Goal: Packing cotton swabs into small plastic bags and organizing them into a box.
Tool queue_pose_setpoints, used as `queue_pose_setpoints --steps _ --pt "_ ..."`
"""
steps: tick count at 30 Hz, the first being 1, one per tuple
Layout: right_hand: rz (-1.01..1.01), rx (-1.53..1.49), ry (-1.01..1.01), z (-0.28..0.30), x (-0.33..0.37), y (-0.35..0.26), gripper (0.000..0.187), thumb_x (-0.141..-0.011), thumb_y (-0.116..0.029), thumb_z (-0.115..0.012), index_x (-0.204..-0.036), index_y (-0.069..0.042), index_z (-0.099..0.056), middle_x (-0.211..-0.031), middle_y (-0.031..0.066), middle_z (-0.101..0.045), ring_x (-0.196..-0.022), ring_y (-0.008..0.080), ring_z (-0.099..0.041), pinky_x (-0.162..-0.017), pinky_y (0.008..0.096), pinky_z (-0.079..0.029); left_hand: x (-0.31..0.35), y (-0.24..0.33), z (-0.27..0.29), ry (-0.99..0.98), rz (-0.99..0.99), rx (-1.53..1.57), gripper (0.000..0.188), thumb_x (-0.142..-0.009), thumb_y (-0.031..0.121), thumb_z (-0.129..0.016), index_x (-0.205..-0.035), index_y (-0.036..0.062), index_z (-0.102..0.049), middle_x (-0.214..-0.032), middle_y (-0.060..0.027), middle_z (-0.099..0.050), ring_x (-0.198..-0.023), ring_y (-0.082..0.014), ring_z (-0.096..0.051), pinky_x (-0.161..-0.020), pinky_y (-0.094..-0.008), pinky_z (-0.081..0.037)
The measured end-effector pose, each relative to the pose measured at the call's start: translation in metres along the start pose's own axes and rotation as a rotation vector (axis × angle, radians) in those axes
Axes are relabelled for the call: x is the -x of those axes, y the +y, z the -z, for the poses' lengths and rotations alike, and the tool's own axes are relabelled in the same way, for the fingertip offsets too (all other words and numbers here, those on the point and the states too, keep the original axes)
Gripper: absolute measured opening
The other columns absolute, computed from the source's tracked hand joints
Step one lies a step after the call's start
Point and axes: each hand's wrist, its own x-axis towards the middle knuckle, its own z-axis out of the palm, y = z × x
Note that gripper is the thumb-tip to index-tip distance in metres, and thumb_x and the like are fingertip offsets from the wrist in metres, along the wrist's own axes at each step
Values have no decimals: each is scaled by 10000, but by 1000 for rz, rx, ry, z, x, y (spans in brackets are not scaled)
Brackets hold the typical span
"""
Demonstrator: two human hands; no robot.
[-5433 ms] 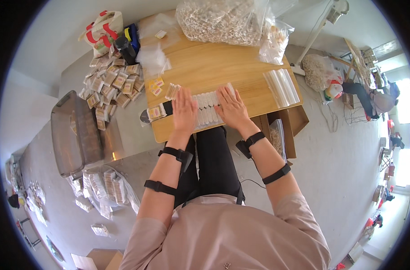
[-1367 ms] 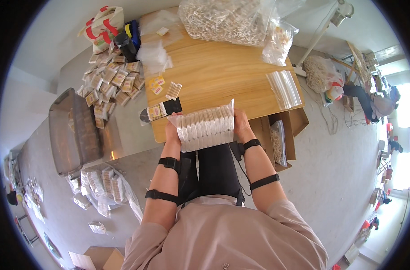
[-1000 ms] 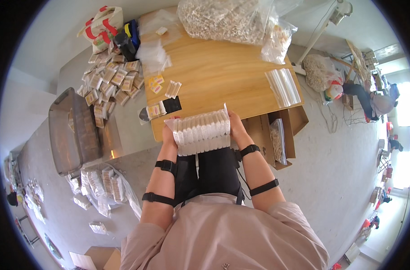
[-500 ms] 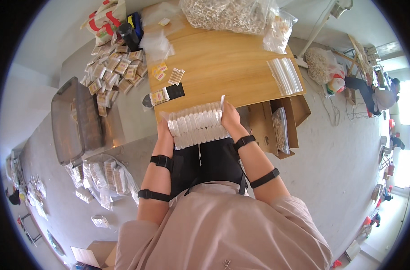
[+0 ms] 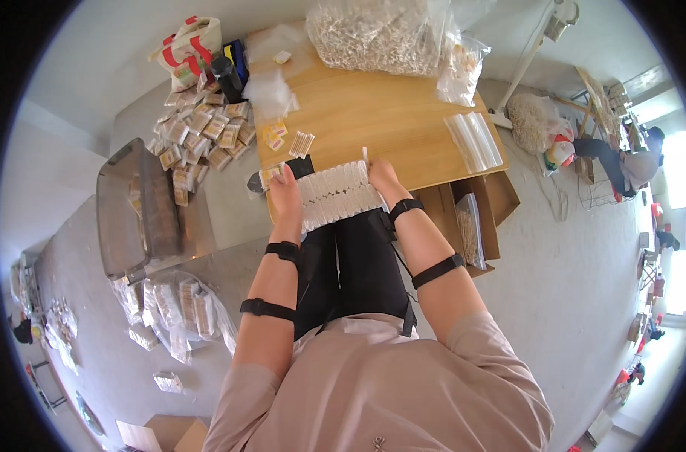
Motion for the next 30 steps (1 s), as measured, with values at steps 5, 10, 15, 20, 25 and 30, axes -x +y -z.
queue_pose_setpoints --steps 5,10,15,20,25,30 --pt "-128 -706 -41 10 8 -8 345 -942 -279 -448 -927 -17 -671 -763 124 -667 -661 225 -642 -610 362 -516 -3 -16 0 396 -464 -357 509 -905 343 -559 -1280 4 -495 -1333 -226 -459 -1307 -339 -377 -1067 -468 -314" --pt "-38 -701 -230 20 13 18 365 -949 -314 -468 -879 -12 -660 -707 71 -632 -597 144 -580 -559 325 -481 46 29 -19 -13 -882 -770 486 -928 320 -523 -1355 99 -452 -1434 -117 -402 -1372 -294 -307 -1115 -523 -215" --pt "83 -593 -158 17 23 4 344 -936 -300 -508 -841 6 -631 -720 118 -652 -648 244 -620 -588 389 -479 60 32 -31 -195 -996 -880 544 -949 425 -444 -1417 149 -399 -1488 -89 -341 -1394 -280 -274 -1130 -526 -169" --pt "258 -230 304 12 21 13 289 -908 -262 -544 -889 24 -587 -874 274 -625 -881 449 -589 -733 488 -464 62 38 -37 -212 -965 -951 544 -945 440 -446 -1411 163 -406 -1490 -94 -331 -1375 -297 -299 -1121 -535 -190" --pt "243 -274 214 12 19 9 265 -921 -241 -516 -904 19 -563 -907 268 -620 -900 450 -579 -749 503 -456 63 38 -40 -204 -964 -966 555 -951 448 -425 -1420 154 -388 -1488 -107 -330 -1371 -305 -304 -1120 -540 -185" --pt "159 -157 185 29 29 -8 235 -910 -234 -529 -914 -1 -562 -992 232 -624 -955 415 -577 -785 494 -456 59 37 -39 -237 -931 -975 561 -960 422 -420 -1434 128 -360 -1494 -111 -320 -1386 -294 -282 -1128 -527 -175"
